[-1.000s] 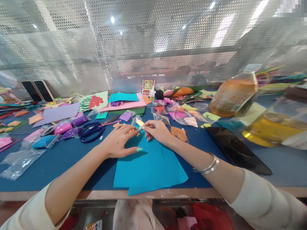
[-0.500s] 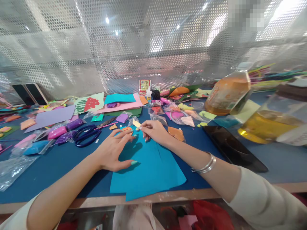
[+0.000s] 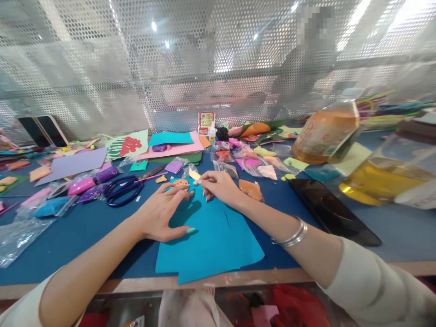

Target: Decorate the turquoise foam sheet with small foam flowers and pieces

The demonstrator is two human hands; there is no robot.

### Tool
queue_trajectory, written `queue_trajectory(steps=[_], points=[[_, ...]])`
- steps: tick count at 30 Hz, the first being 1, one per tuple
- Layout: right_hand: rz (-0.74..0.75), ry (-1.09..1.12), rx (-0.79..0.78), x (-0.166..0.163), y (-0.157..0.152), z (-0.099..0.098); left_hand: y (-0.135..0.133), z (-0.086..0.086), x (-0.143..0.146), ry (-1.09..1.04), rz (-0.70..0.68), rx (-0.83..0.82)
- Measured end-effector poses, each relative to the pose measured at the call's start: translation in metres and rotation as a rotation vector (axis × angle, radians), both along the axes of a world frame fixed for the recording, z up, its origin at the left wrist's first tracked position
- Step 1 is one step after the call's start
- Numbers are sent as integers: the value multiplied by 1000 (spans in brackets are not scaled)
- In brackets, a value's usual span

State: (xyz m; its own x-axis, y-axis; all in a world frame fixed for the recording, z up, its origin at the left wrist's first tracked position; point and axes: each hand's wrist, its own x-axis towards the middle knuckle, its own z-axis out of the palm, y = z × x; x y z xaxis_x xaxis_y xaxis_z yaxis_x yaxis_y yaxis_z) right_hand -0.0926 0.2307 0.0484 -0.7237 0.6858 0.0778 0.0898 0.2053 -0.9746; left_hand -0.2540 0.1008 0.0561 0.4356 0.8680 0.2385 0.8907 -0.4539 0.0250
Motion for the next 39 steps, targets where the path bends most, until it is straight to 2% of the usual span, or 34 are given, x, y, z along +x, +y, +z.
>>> queue_trajectory(steps=[12,20,32,35,39], points=[[21,-1,29,0,2,-3,0,0,2,92,3,18],[23,-11,22,0,2,-3,0,-2,-4,33,14,92],[-3,15,-11,-2,4,-4,2,-4,-2,-4,9,18],[-6,72,-70,-3,2,-2,4,-5,-2,-68,44,190],[164,145,-171,-3,-13,4,6,-6,-2,-140,102,467]])
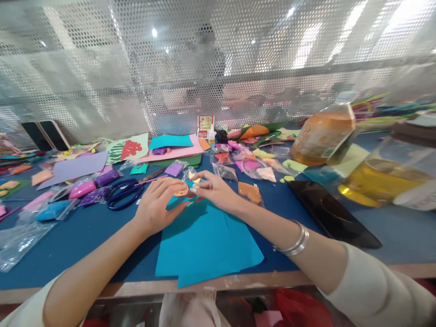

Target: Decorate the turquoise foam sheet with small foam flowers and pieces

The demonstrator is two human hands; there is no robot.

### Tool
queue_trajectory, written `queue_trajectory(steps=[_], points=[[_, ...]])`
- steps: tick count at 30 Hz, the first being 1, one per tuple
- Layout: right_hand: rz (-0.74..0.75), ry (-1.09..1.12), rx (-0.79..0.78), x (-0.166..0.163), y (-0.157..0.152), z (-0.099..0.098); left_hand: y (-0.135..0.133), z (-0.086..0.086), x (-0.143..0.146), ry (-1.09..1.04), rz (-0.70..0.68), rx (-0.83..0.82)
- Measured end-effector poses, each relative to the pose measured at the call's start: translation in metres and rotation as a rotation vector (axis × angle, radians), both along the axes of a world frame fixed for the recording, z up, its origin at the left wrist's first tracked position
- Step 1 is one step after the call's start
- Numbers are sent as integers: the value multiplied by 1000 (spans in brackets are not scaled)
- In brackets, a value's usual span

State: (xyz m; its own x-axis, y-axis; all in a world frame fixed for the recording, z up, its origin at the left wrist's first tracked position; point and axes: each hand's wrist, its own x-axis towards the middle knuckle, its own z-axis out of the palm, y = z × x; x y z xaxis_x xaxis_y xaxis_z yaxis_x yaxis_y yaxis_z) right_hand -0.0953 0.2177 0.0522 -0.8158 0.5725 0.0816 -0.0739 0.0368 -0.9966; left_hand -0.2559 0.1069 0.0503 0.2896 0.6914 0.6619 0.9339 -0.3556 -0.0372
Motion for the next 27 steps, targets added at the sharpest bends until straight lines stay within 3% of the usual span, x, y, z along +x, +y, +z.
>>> queue_trajectory(steps=[3,7,12,18,23,27], points=[[162,12,-115,0,-13,3,0,-1,1,-6,-74,74],[238,16,-210,1,-19,5,0,-2,1,-38,-207,94],[297,7,-296,3,-17,7,-3,0,-1,-33,-204,140],[397,-36,-264,1,-27,4,-6,0,-2,-78,-126,186],[343,-47,-249,0,-25,2,-1,-1,-4,-98,-173,121],[318,-51,-258,0,-24,2,2,0,-4,-48,-230,180]])
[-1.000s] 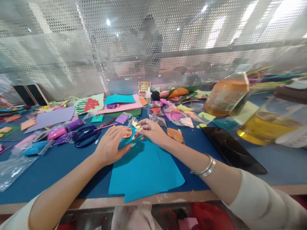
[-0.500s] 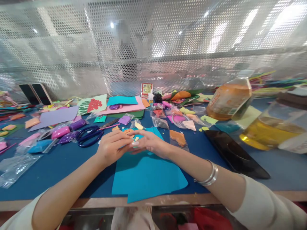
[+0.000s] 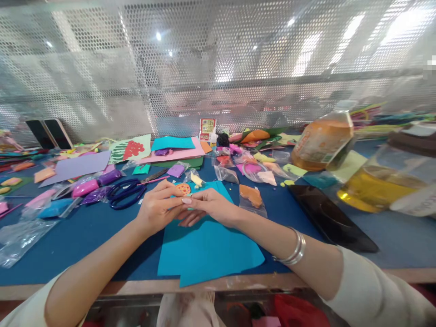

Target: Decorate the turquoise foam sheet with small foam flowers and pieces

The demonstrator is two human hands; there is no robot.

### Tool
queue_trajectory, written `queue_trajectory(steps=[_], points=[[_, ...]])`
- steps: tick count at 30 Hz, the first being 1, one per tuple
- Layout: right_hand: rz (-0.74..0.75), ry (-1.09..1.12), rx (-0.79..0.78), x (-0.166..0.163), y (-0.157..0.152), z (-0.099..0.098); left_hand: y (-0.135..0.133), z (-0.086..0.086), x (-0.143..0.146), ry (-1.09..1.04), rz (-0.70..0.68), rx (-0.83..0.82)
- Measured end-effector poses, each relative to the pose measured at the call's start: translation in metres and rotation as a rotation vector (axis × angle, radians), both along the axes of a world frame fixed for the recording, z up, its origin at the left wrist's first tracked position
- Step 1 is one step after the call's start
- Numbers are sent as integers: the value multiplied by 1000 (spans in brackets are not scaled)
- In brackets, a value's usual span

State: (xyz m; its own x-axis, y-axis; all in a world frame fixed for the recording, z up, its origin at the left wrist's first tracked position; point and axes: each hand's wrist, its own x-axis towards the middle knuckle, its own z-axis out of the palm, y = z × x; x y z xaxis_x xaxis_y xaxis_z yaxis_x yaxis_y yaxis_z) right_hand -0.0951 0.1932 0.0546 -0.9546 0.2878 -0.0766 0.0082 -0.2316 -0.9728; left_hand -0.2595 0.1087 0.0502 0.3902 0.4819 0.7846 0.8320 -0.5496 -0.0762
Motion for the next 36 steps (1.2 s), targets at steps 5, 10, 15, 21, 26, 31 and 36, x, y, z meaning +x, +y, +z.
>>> queue_trajectory(steps=[5,10,15,21,26,31,36], points=[[-82,29,-15,-1,1,3,-4,9,2,111,33,141],[-658,163,9,3,31,12,-5,12,-5,-131,273,157],[-745,94,27,6,50,11,0,5,-8,-99,239,22],[-589,38,125,1,33,6,1,2,-8,-113,150,3],[-558,16,226,1,35,1,3,0,-10,-22,171,-37],[-529,-11,235,0,39,-4,6,-3,-12,-27,229,-109],[-541,-14,214,1,38,-4,6,-6,-12,-81,207,-245]])
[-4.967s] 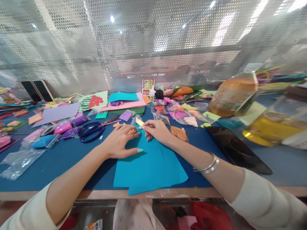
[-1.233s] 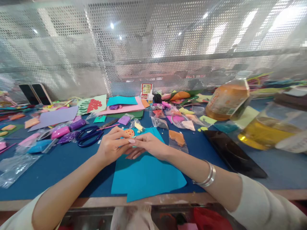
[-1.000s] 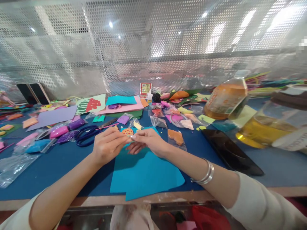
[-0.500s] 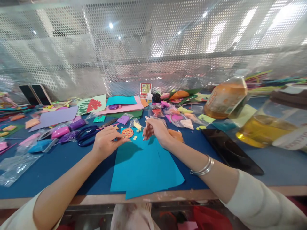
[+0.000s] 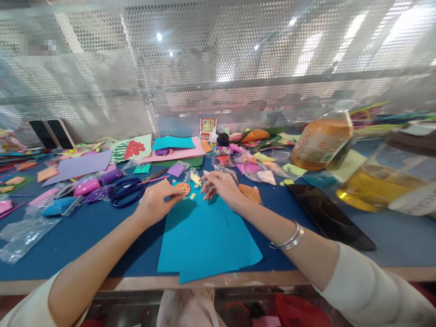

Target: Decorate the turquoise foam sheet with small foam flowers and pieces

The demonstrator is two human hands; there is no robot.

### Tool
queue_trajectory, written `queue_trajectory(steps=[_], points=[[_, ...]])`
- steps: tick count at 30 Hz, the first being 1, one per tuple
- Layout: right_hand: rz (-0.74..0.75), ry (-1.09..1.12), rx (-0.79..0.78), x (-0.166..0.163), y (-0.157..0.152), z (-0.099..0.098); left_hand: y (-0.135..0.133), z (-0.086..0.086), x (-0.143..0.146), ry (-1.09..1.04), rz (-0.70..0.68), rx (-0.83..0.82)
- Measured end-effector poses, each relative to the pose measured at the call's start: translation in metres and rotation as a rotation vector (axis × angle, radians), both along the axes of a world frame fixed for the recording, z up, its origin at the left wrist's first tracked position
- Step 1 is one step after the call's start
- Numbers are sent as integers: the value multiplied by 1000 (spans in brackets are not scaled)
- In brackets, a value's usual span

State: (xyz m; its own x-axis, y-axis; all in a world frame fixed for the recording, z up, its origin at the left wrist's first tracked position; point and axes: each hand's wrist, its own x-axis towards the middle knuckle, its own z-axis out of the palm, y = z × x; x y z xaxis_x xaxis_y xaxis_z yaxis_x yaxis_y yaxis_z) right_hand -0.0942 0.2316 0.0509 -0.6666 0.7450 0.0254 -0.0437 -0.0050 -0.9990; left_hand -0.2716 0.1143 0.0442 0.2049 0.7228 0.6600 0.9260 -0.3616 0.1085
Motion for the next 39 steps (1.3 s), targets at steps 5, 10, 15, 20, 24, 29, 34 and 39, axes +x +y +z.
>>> queue_trajectory(steps=[5,10,15,20,24,29,34,39], points=[[265,-8,33,0,-3,-3,-5,7,10,-157,-33,56],[414,-10,-26,-2,-19,-1,-8,14,18,-467,-31,-38],[470,-4,-47,-3,-28,1,-7,12,17,-411,-57,-136],[450,18,-33,-4,-28,-2,-4,9,18,-317,-70,-142],[433,8,-58,-6,-29,-3,-6,11,21,-214,-75,30],[145,43,-44,-7,-18,-2,-9,11,18,-389,101,119],[-23,67,-19,-4,-6,0,-6,9,11,-609,240,-10],[49,30,2,-5,-12,0,-2,11,11,-826,215,-105]])
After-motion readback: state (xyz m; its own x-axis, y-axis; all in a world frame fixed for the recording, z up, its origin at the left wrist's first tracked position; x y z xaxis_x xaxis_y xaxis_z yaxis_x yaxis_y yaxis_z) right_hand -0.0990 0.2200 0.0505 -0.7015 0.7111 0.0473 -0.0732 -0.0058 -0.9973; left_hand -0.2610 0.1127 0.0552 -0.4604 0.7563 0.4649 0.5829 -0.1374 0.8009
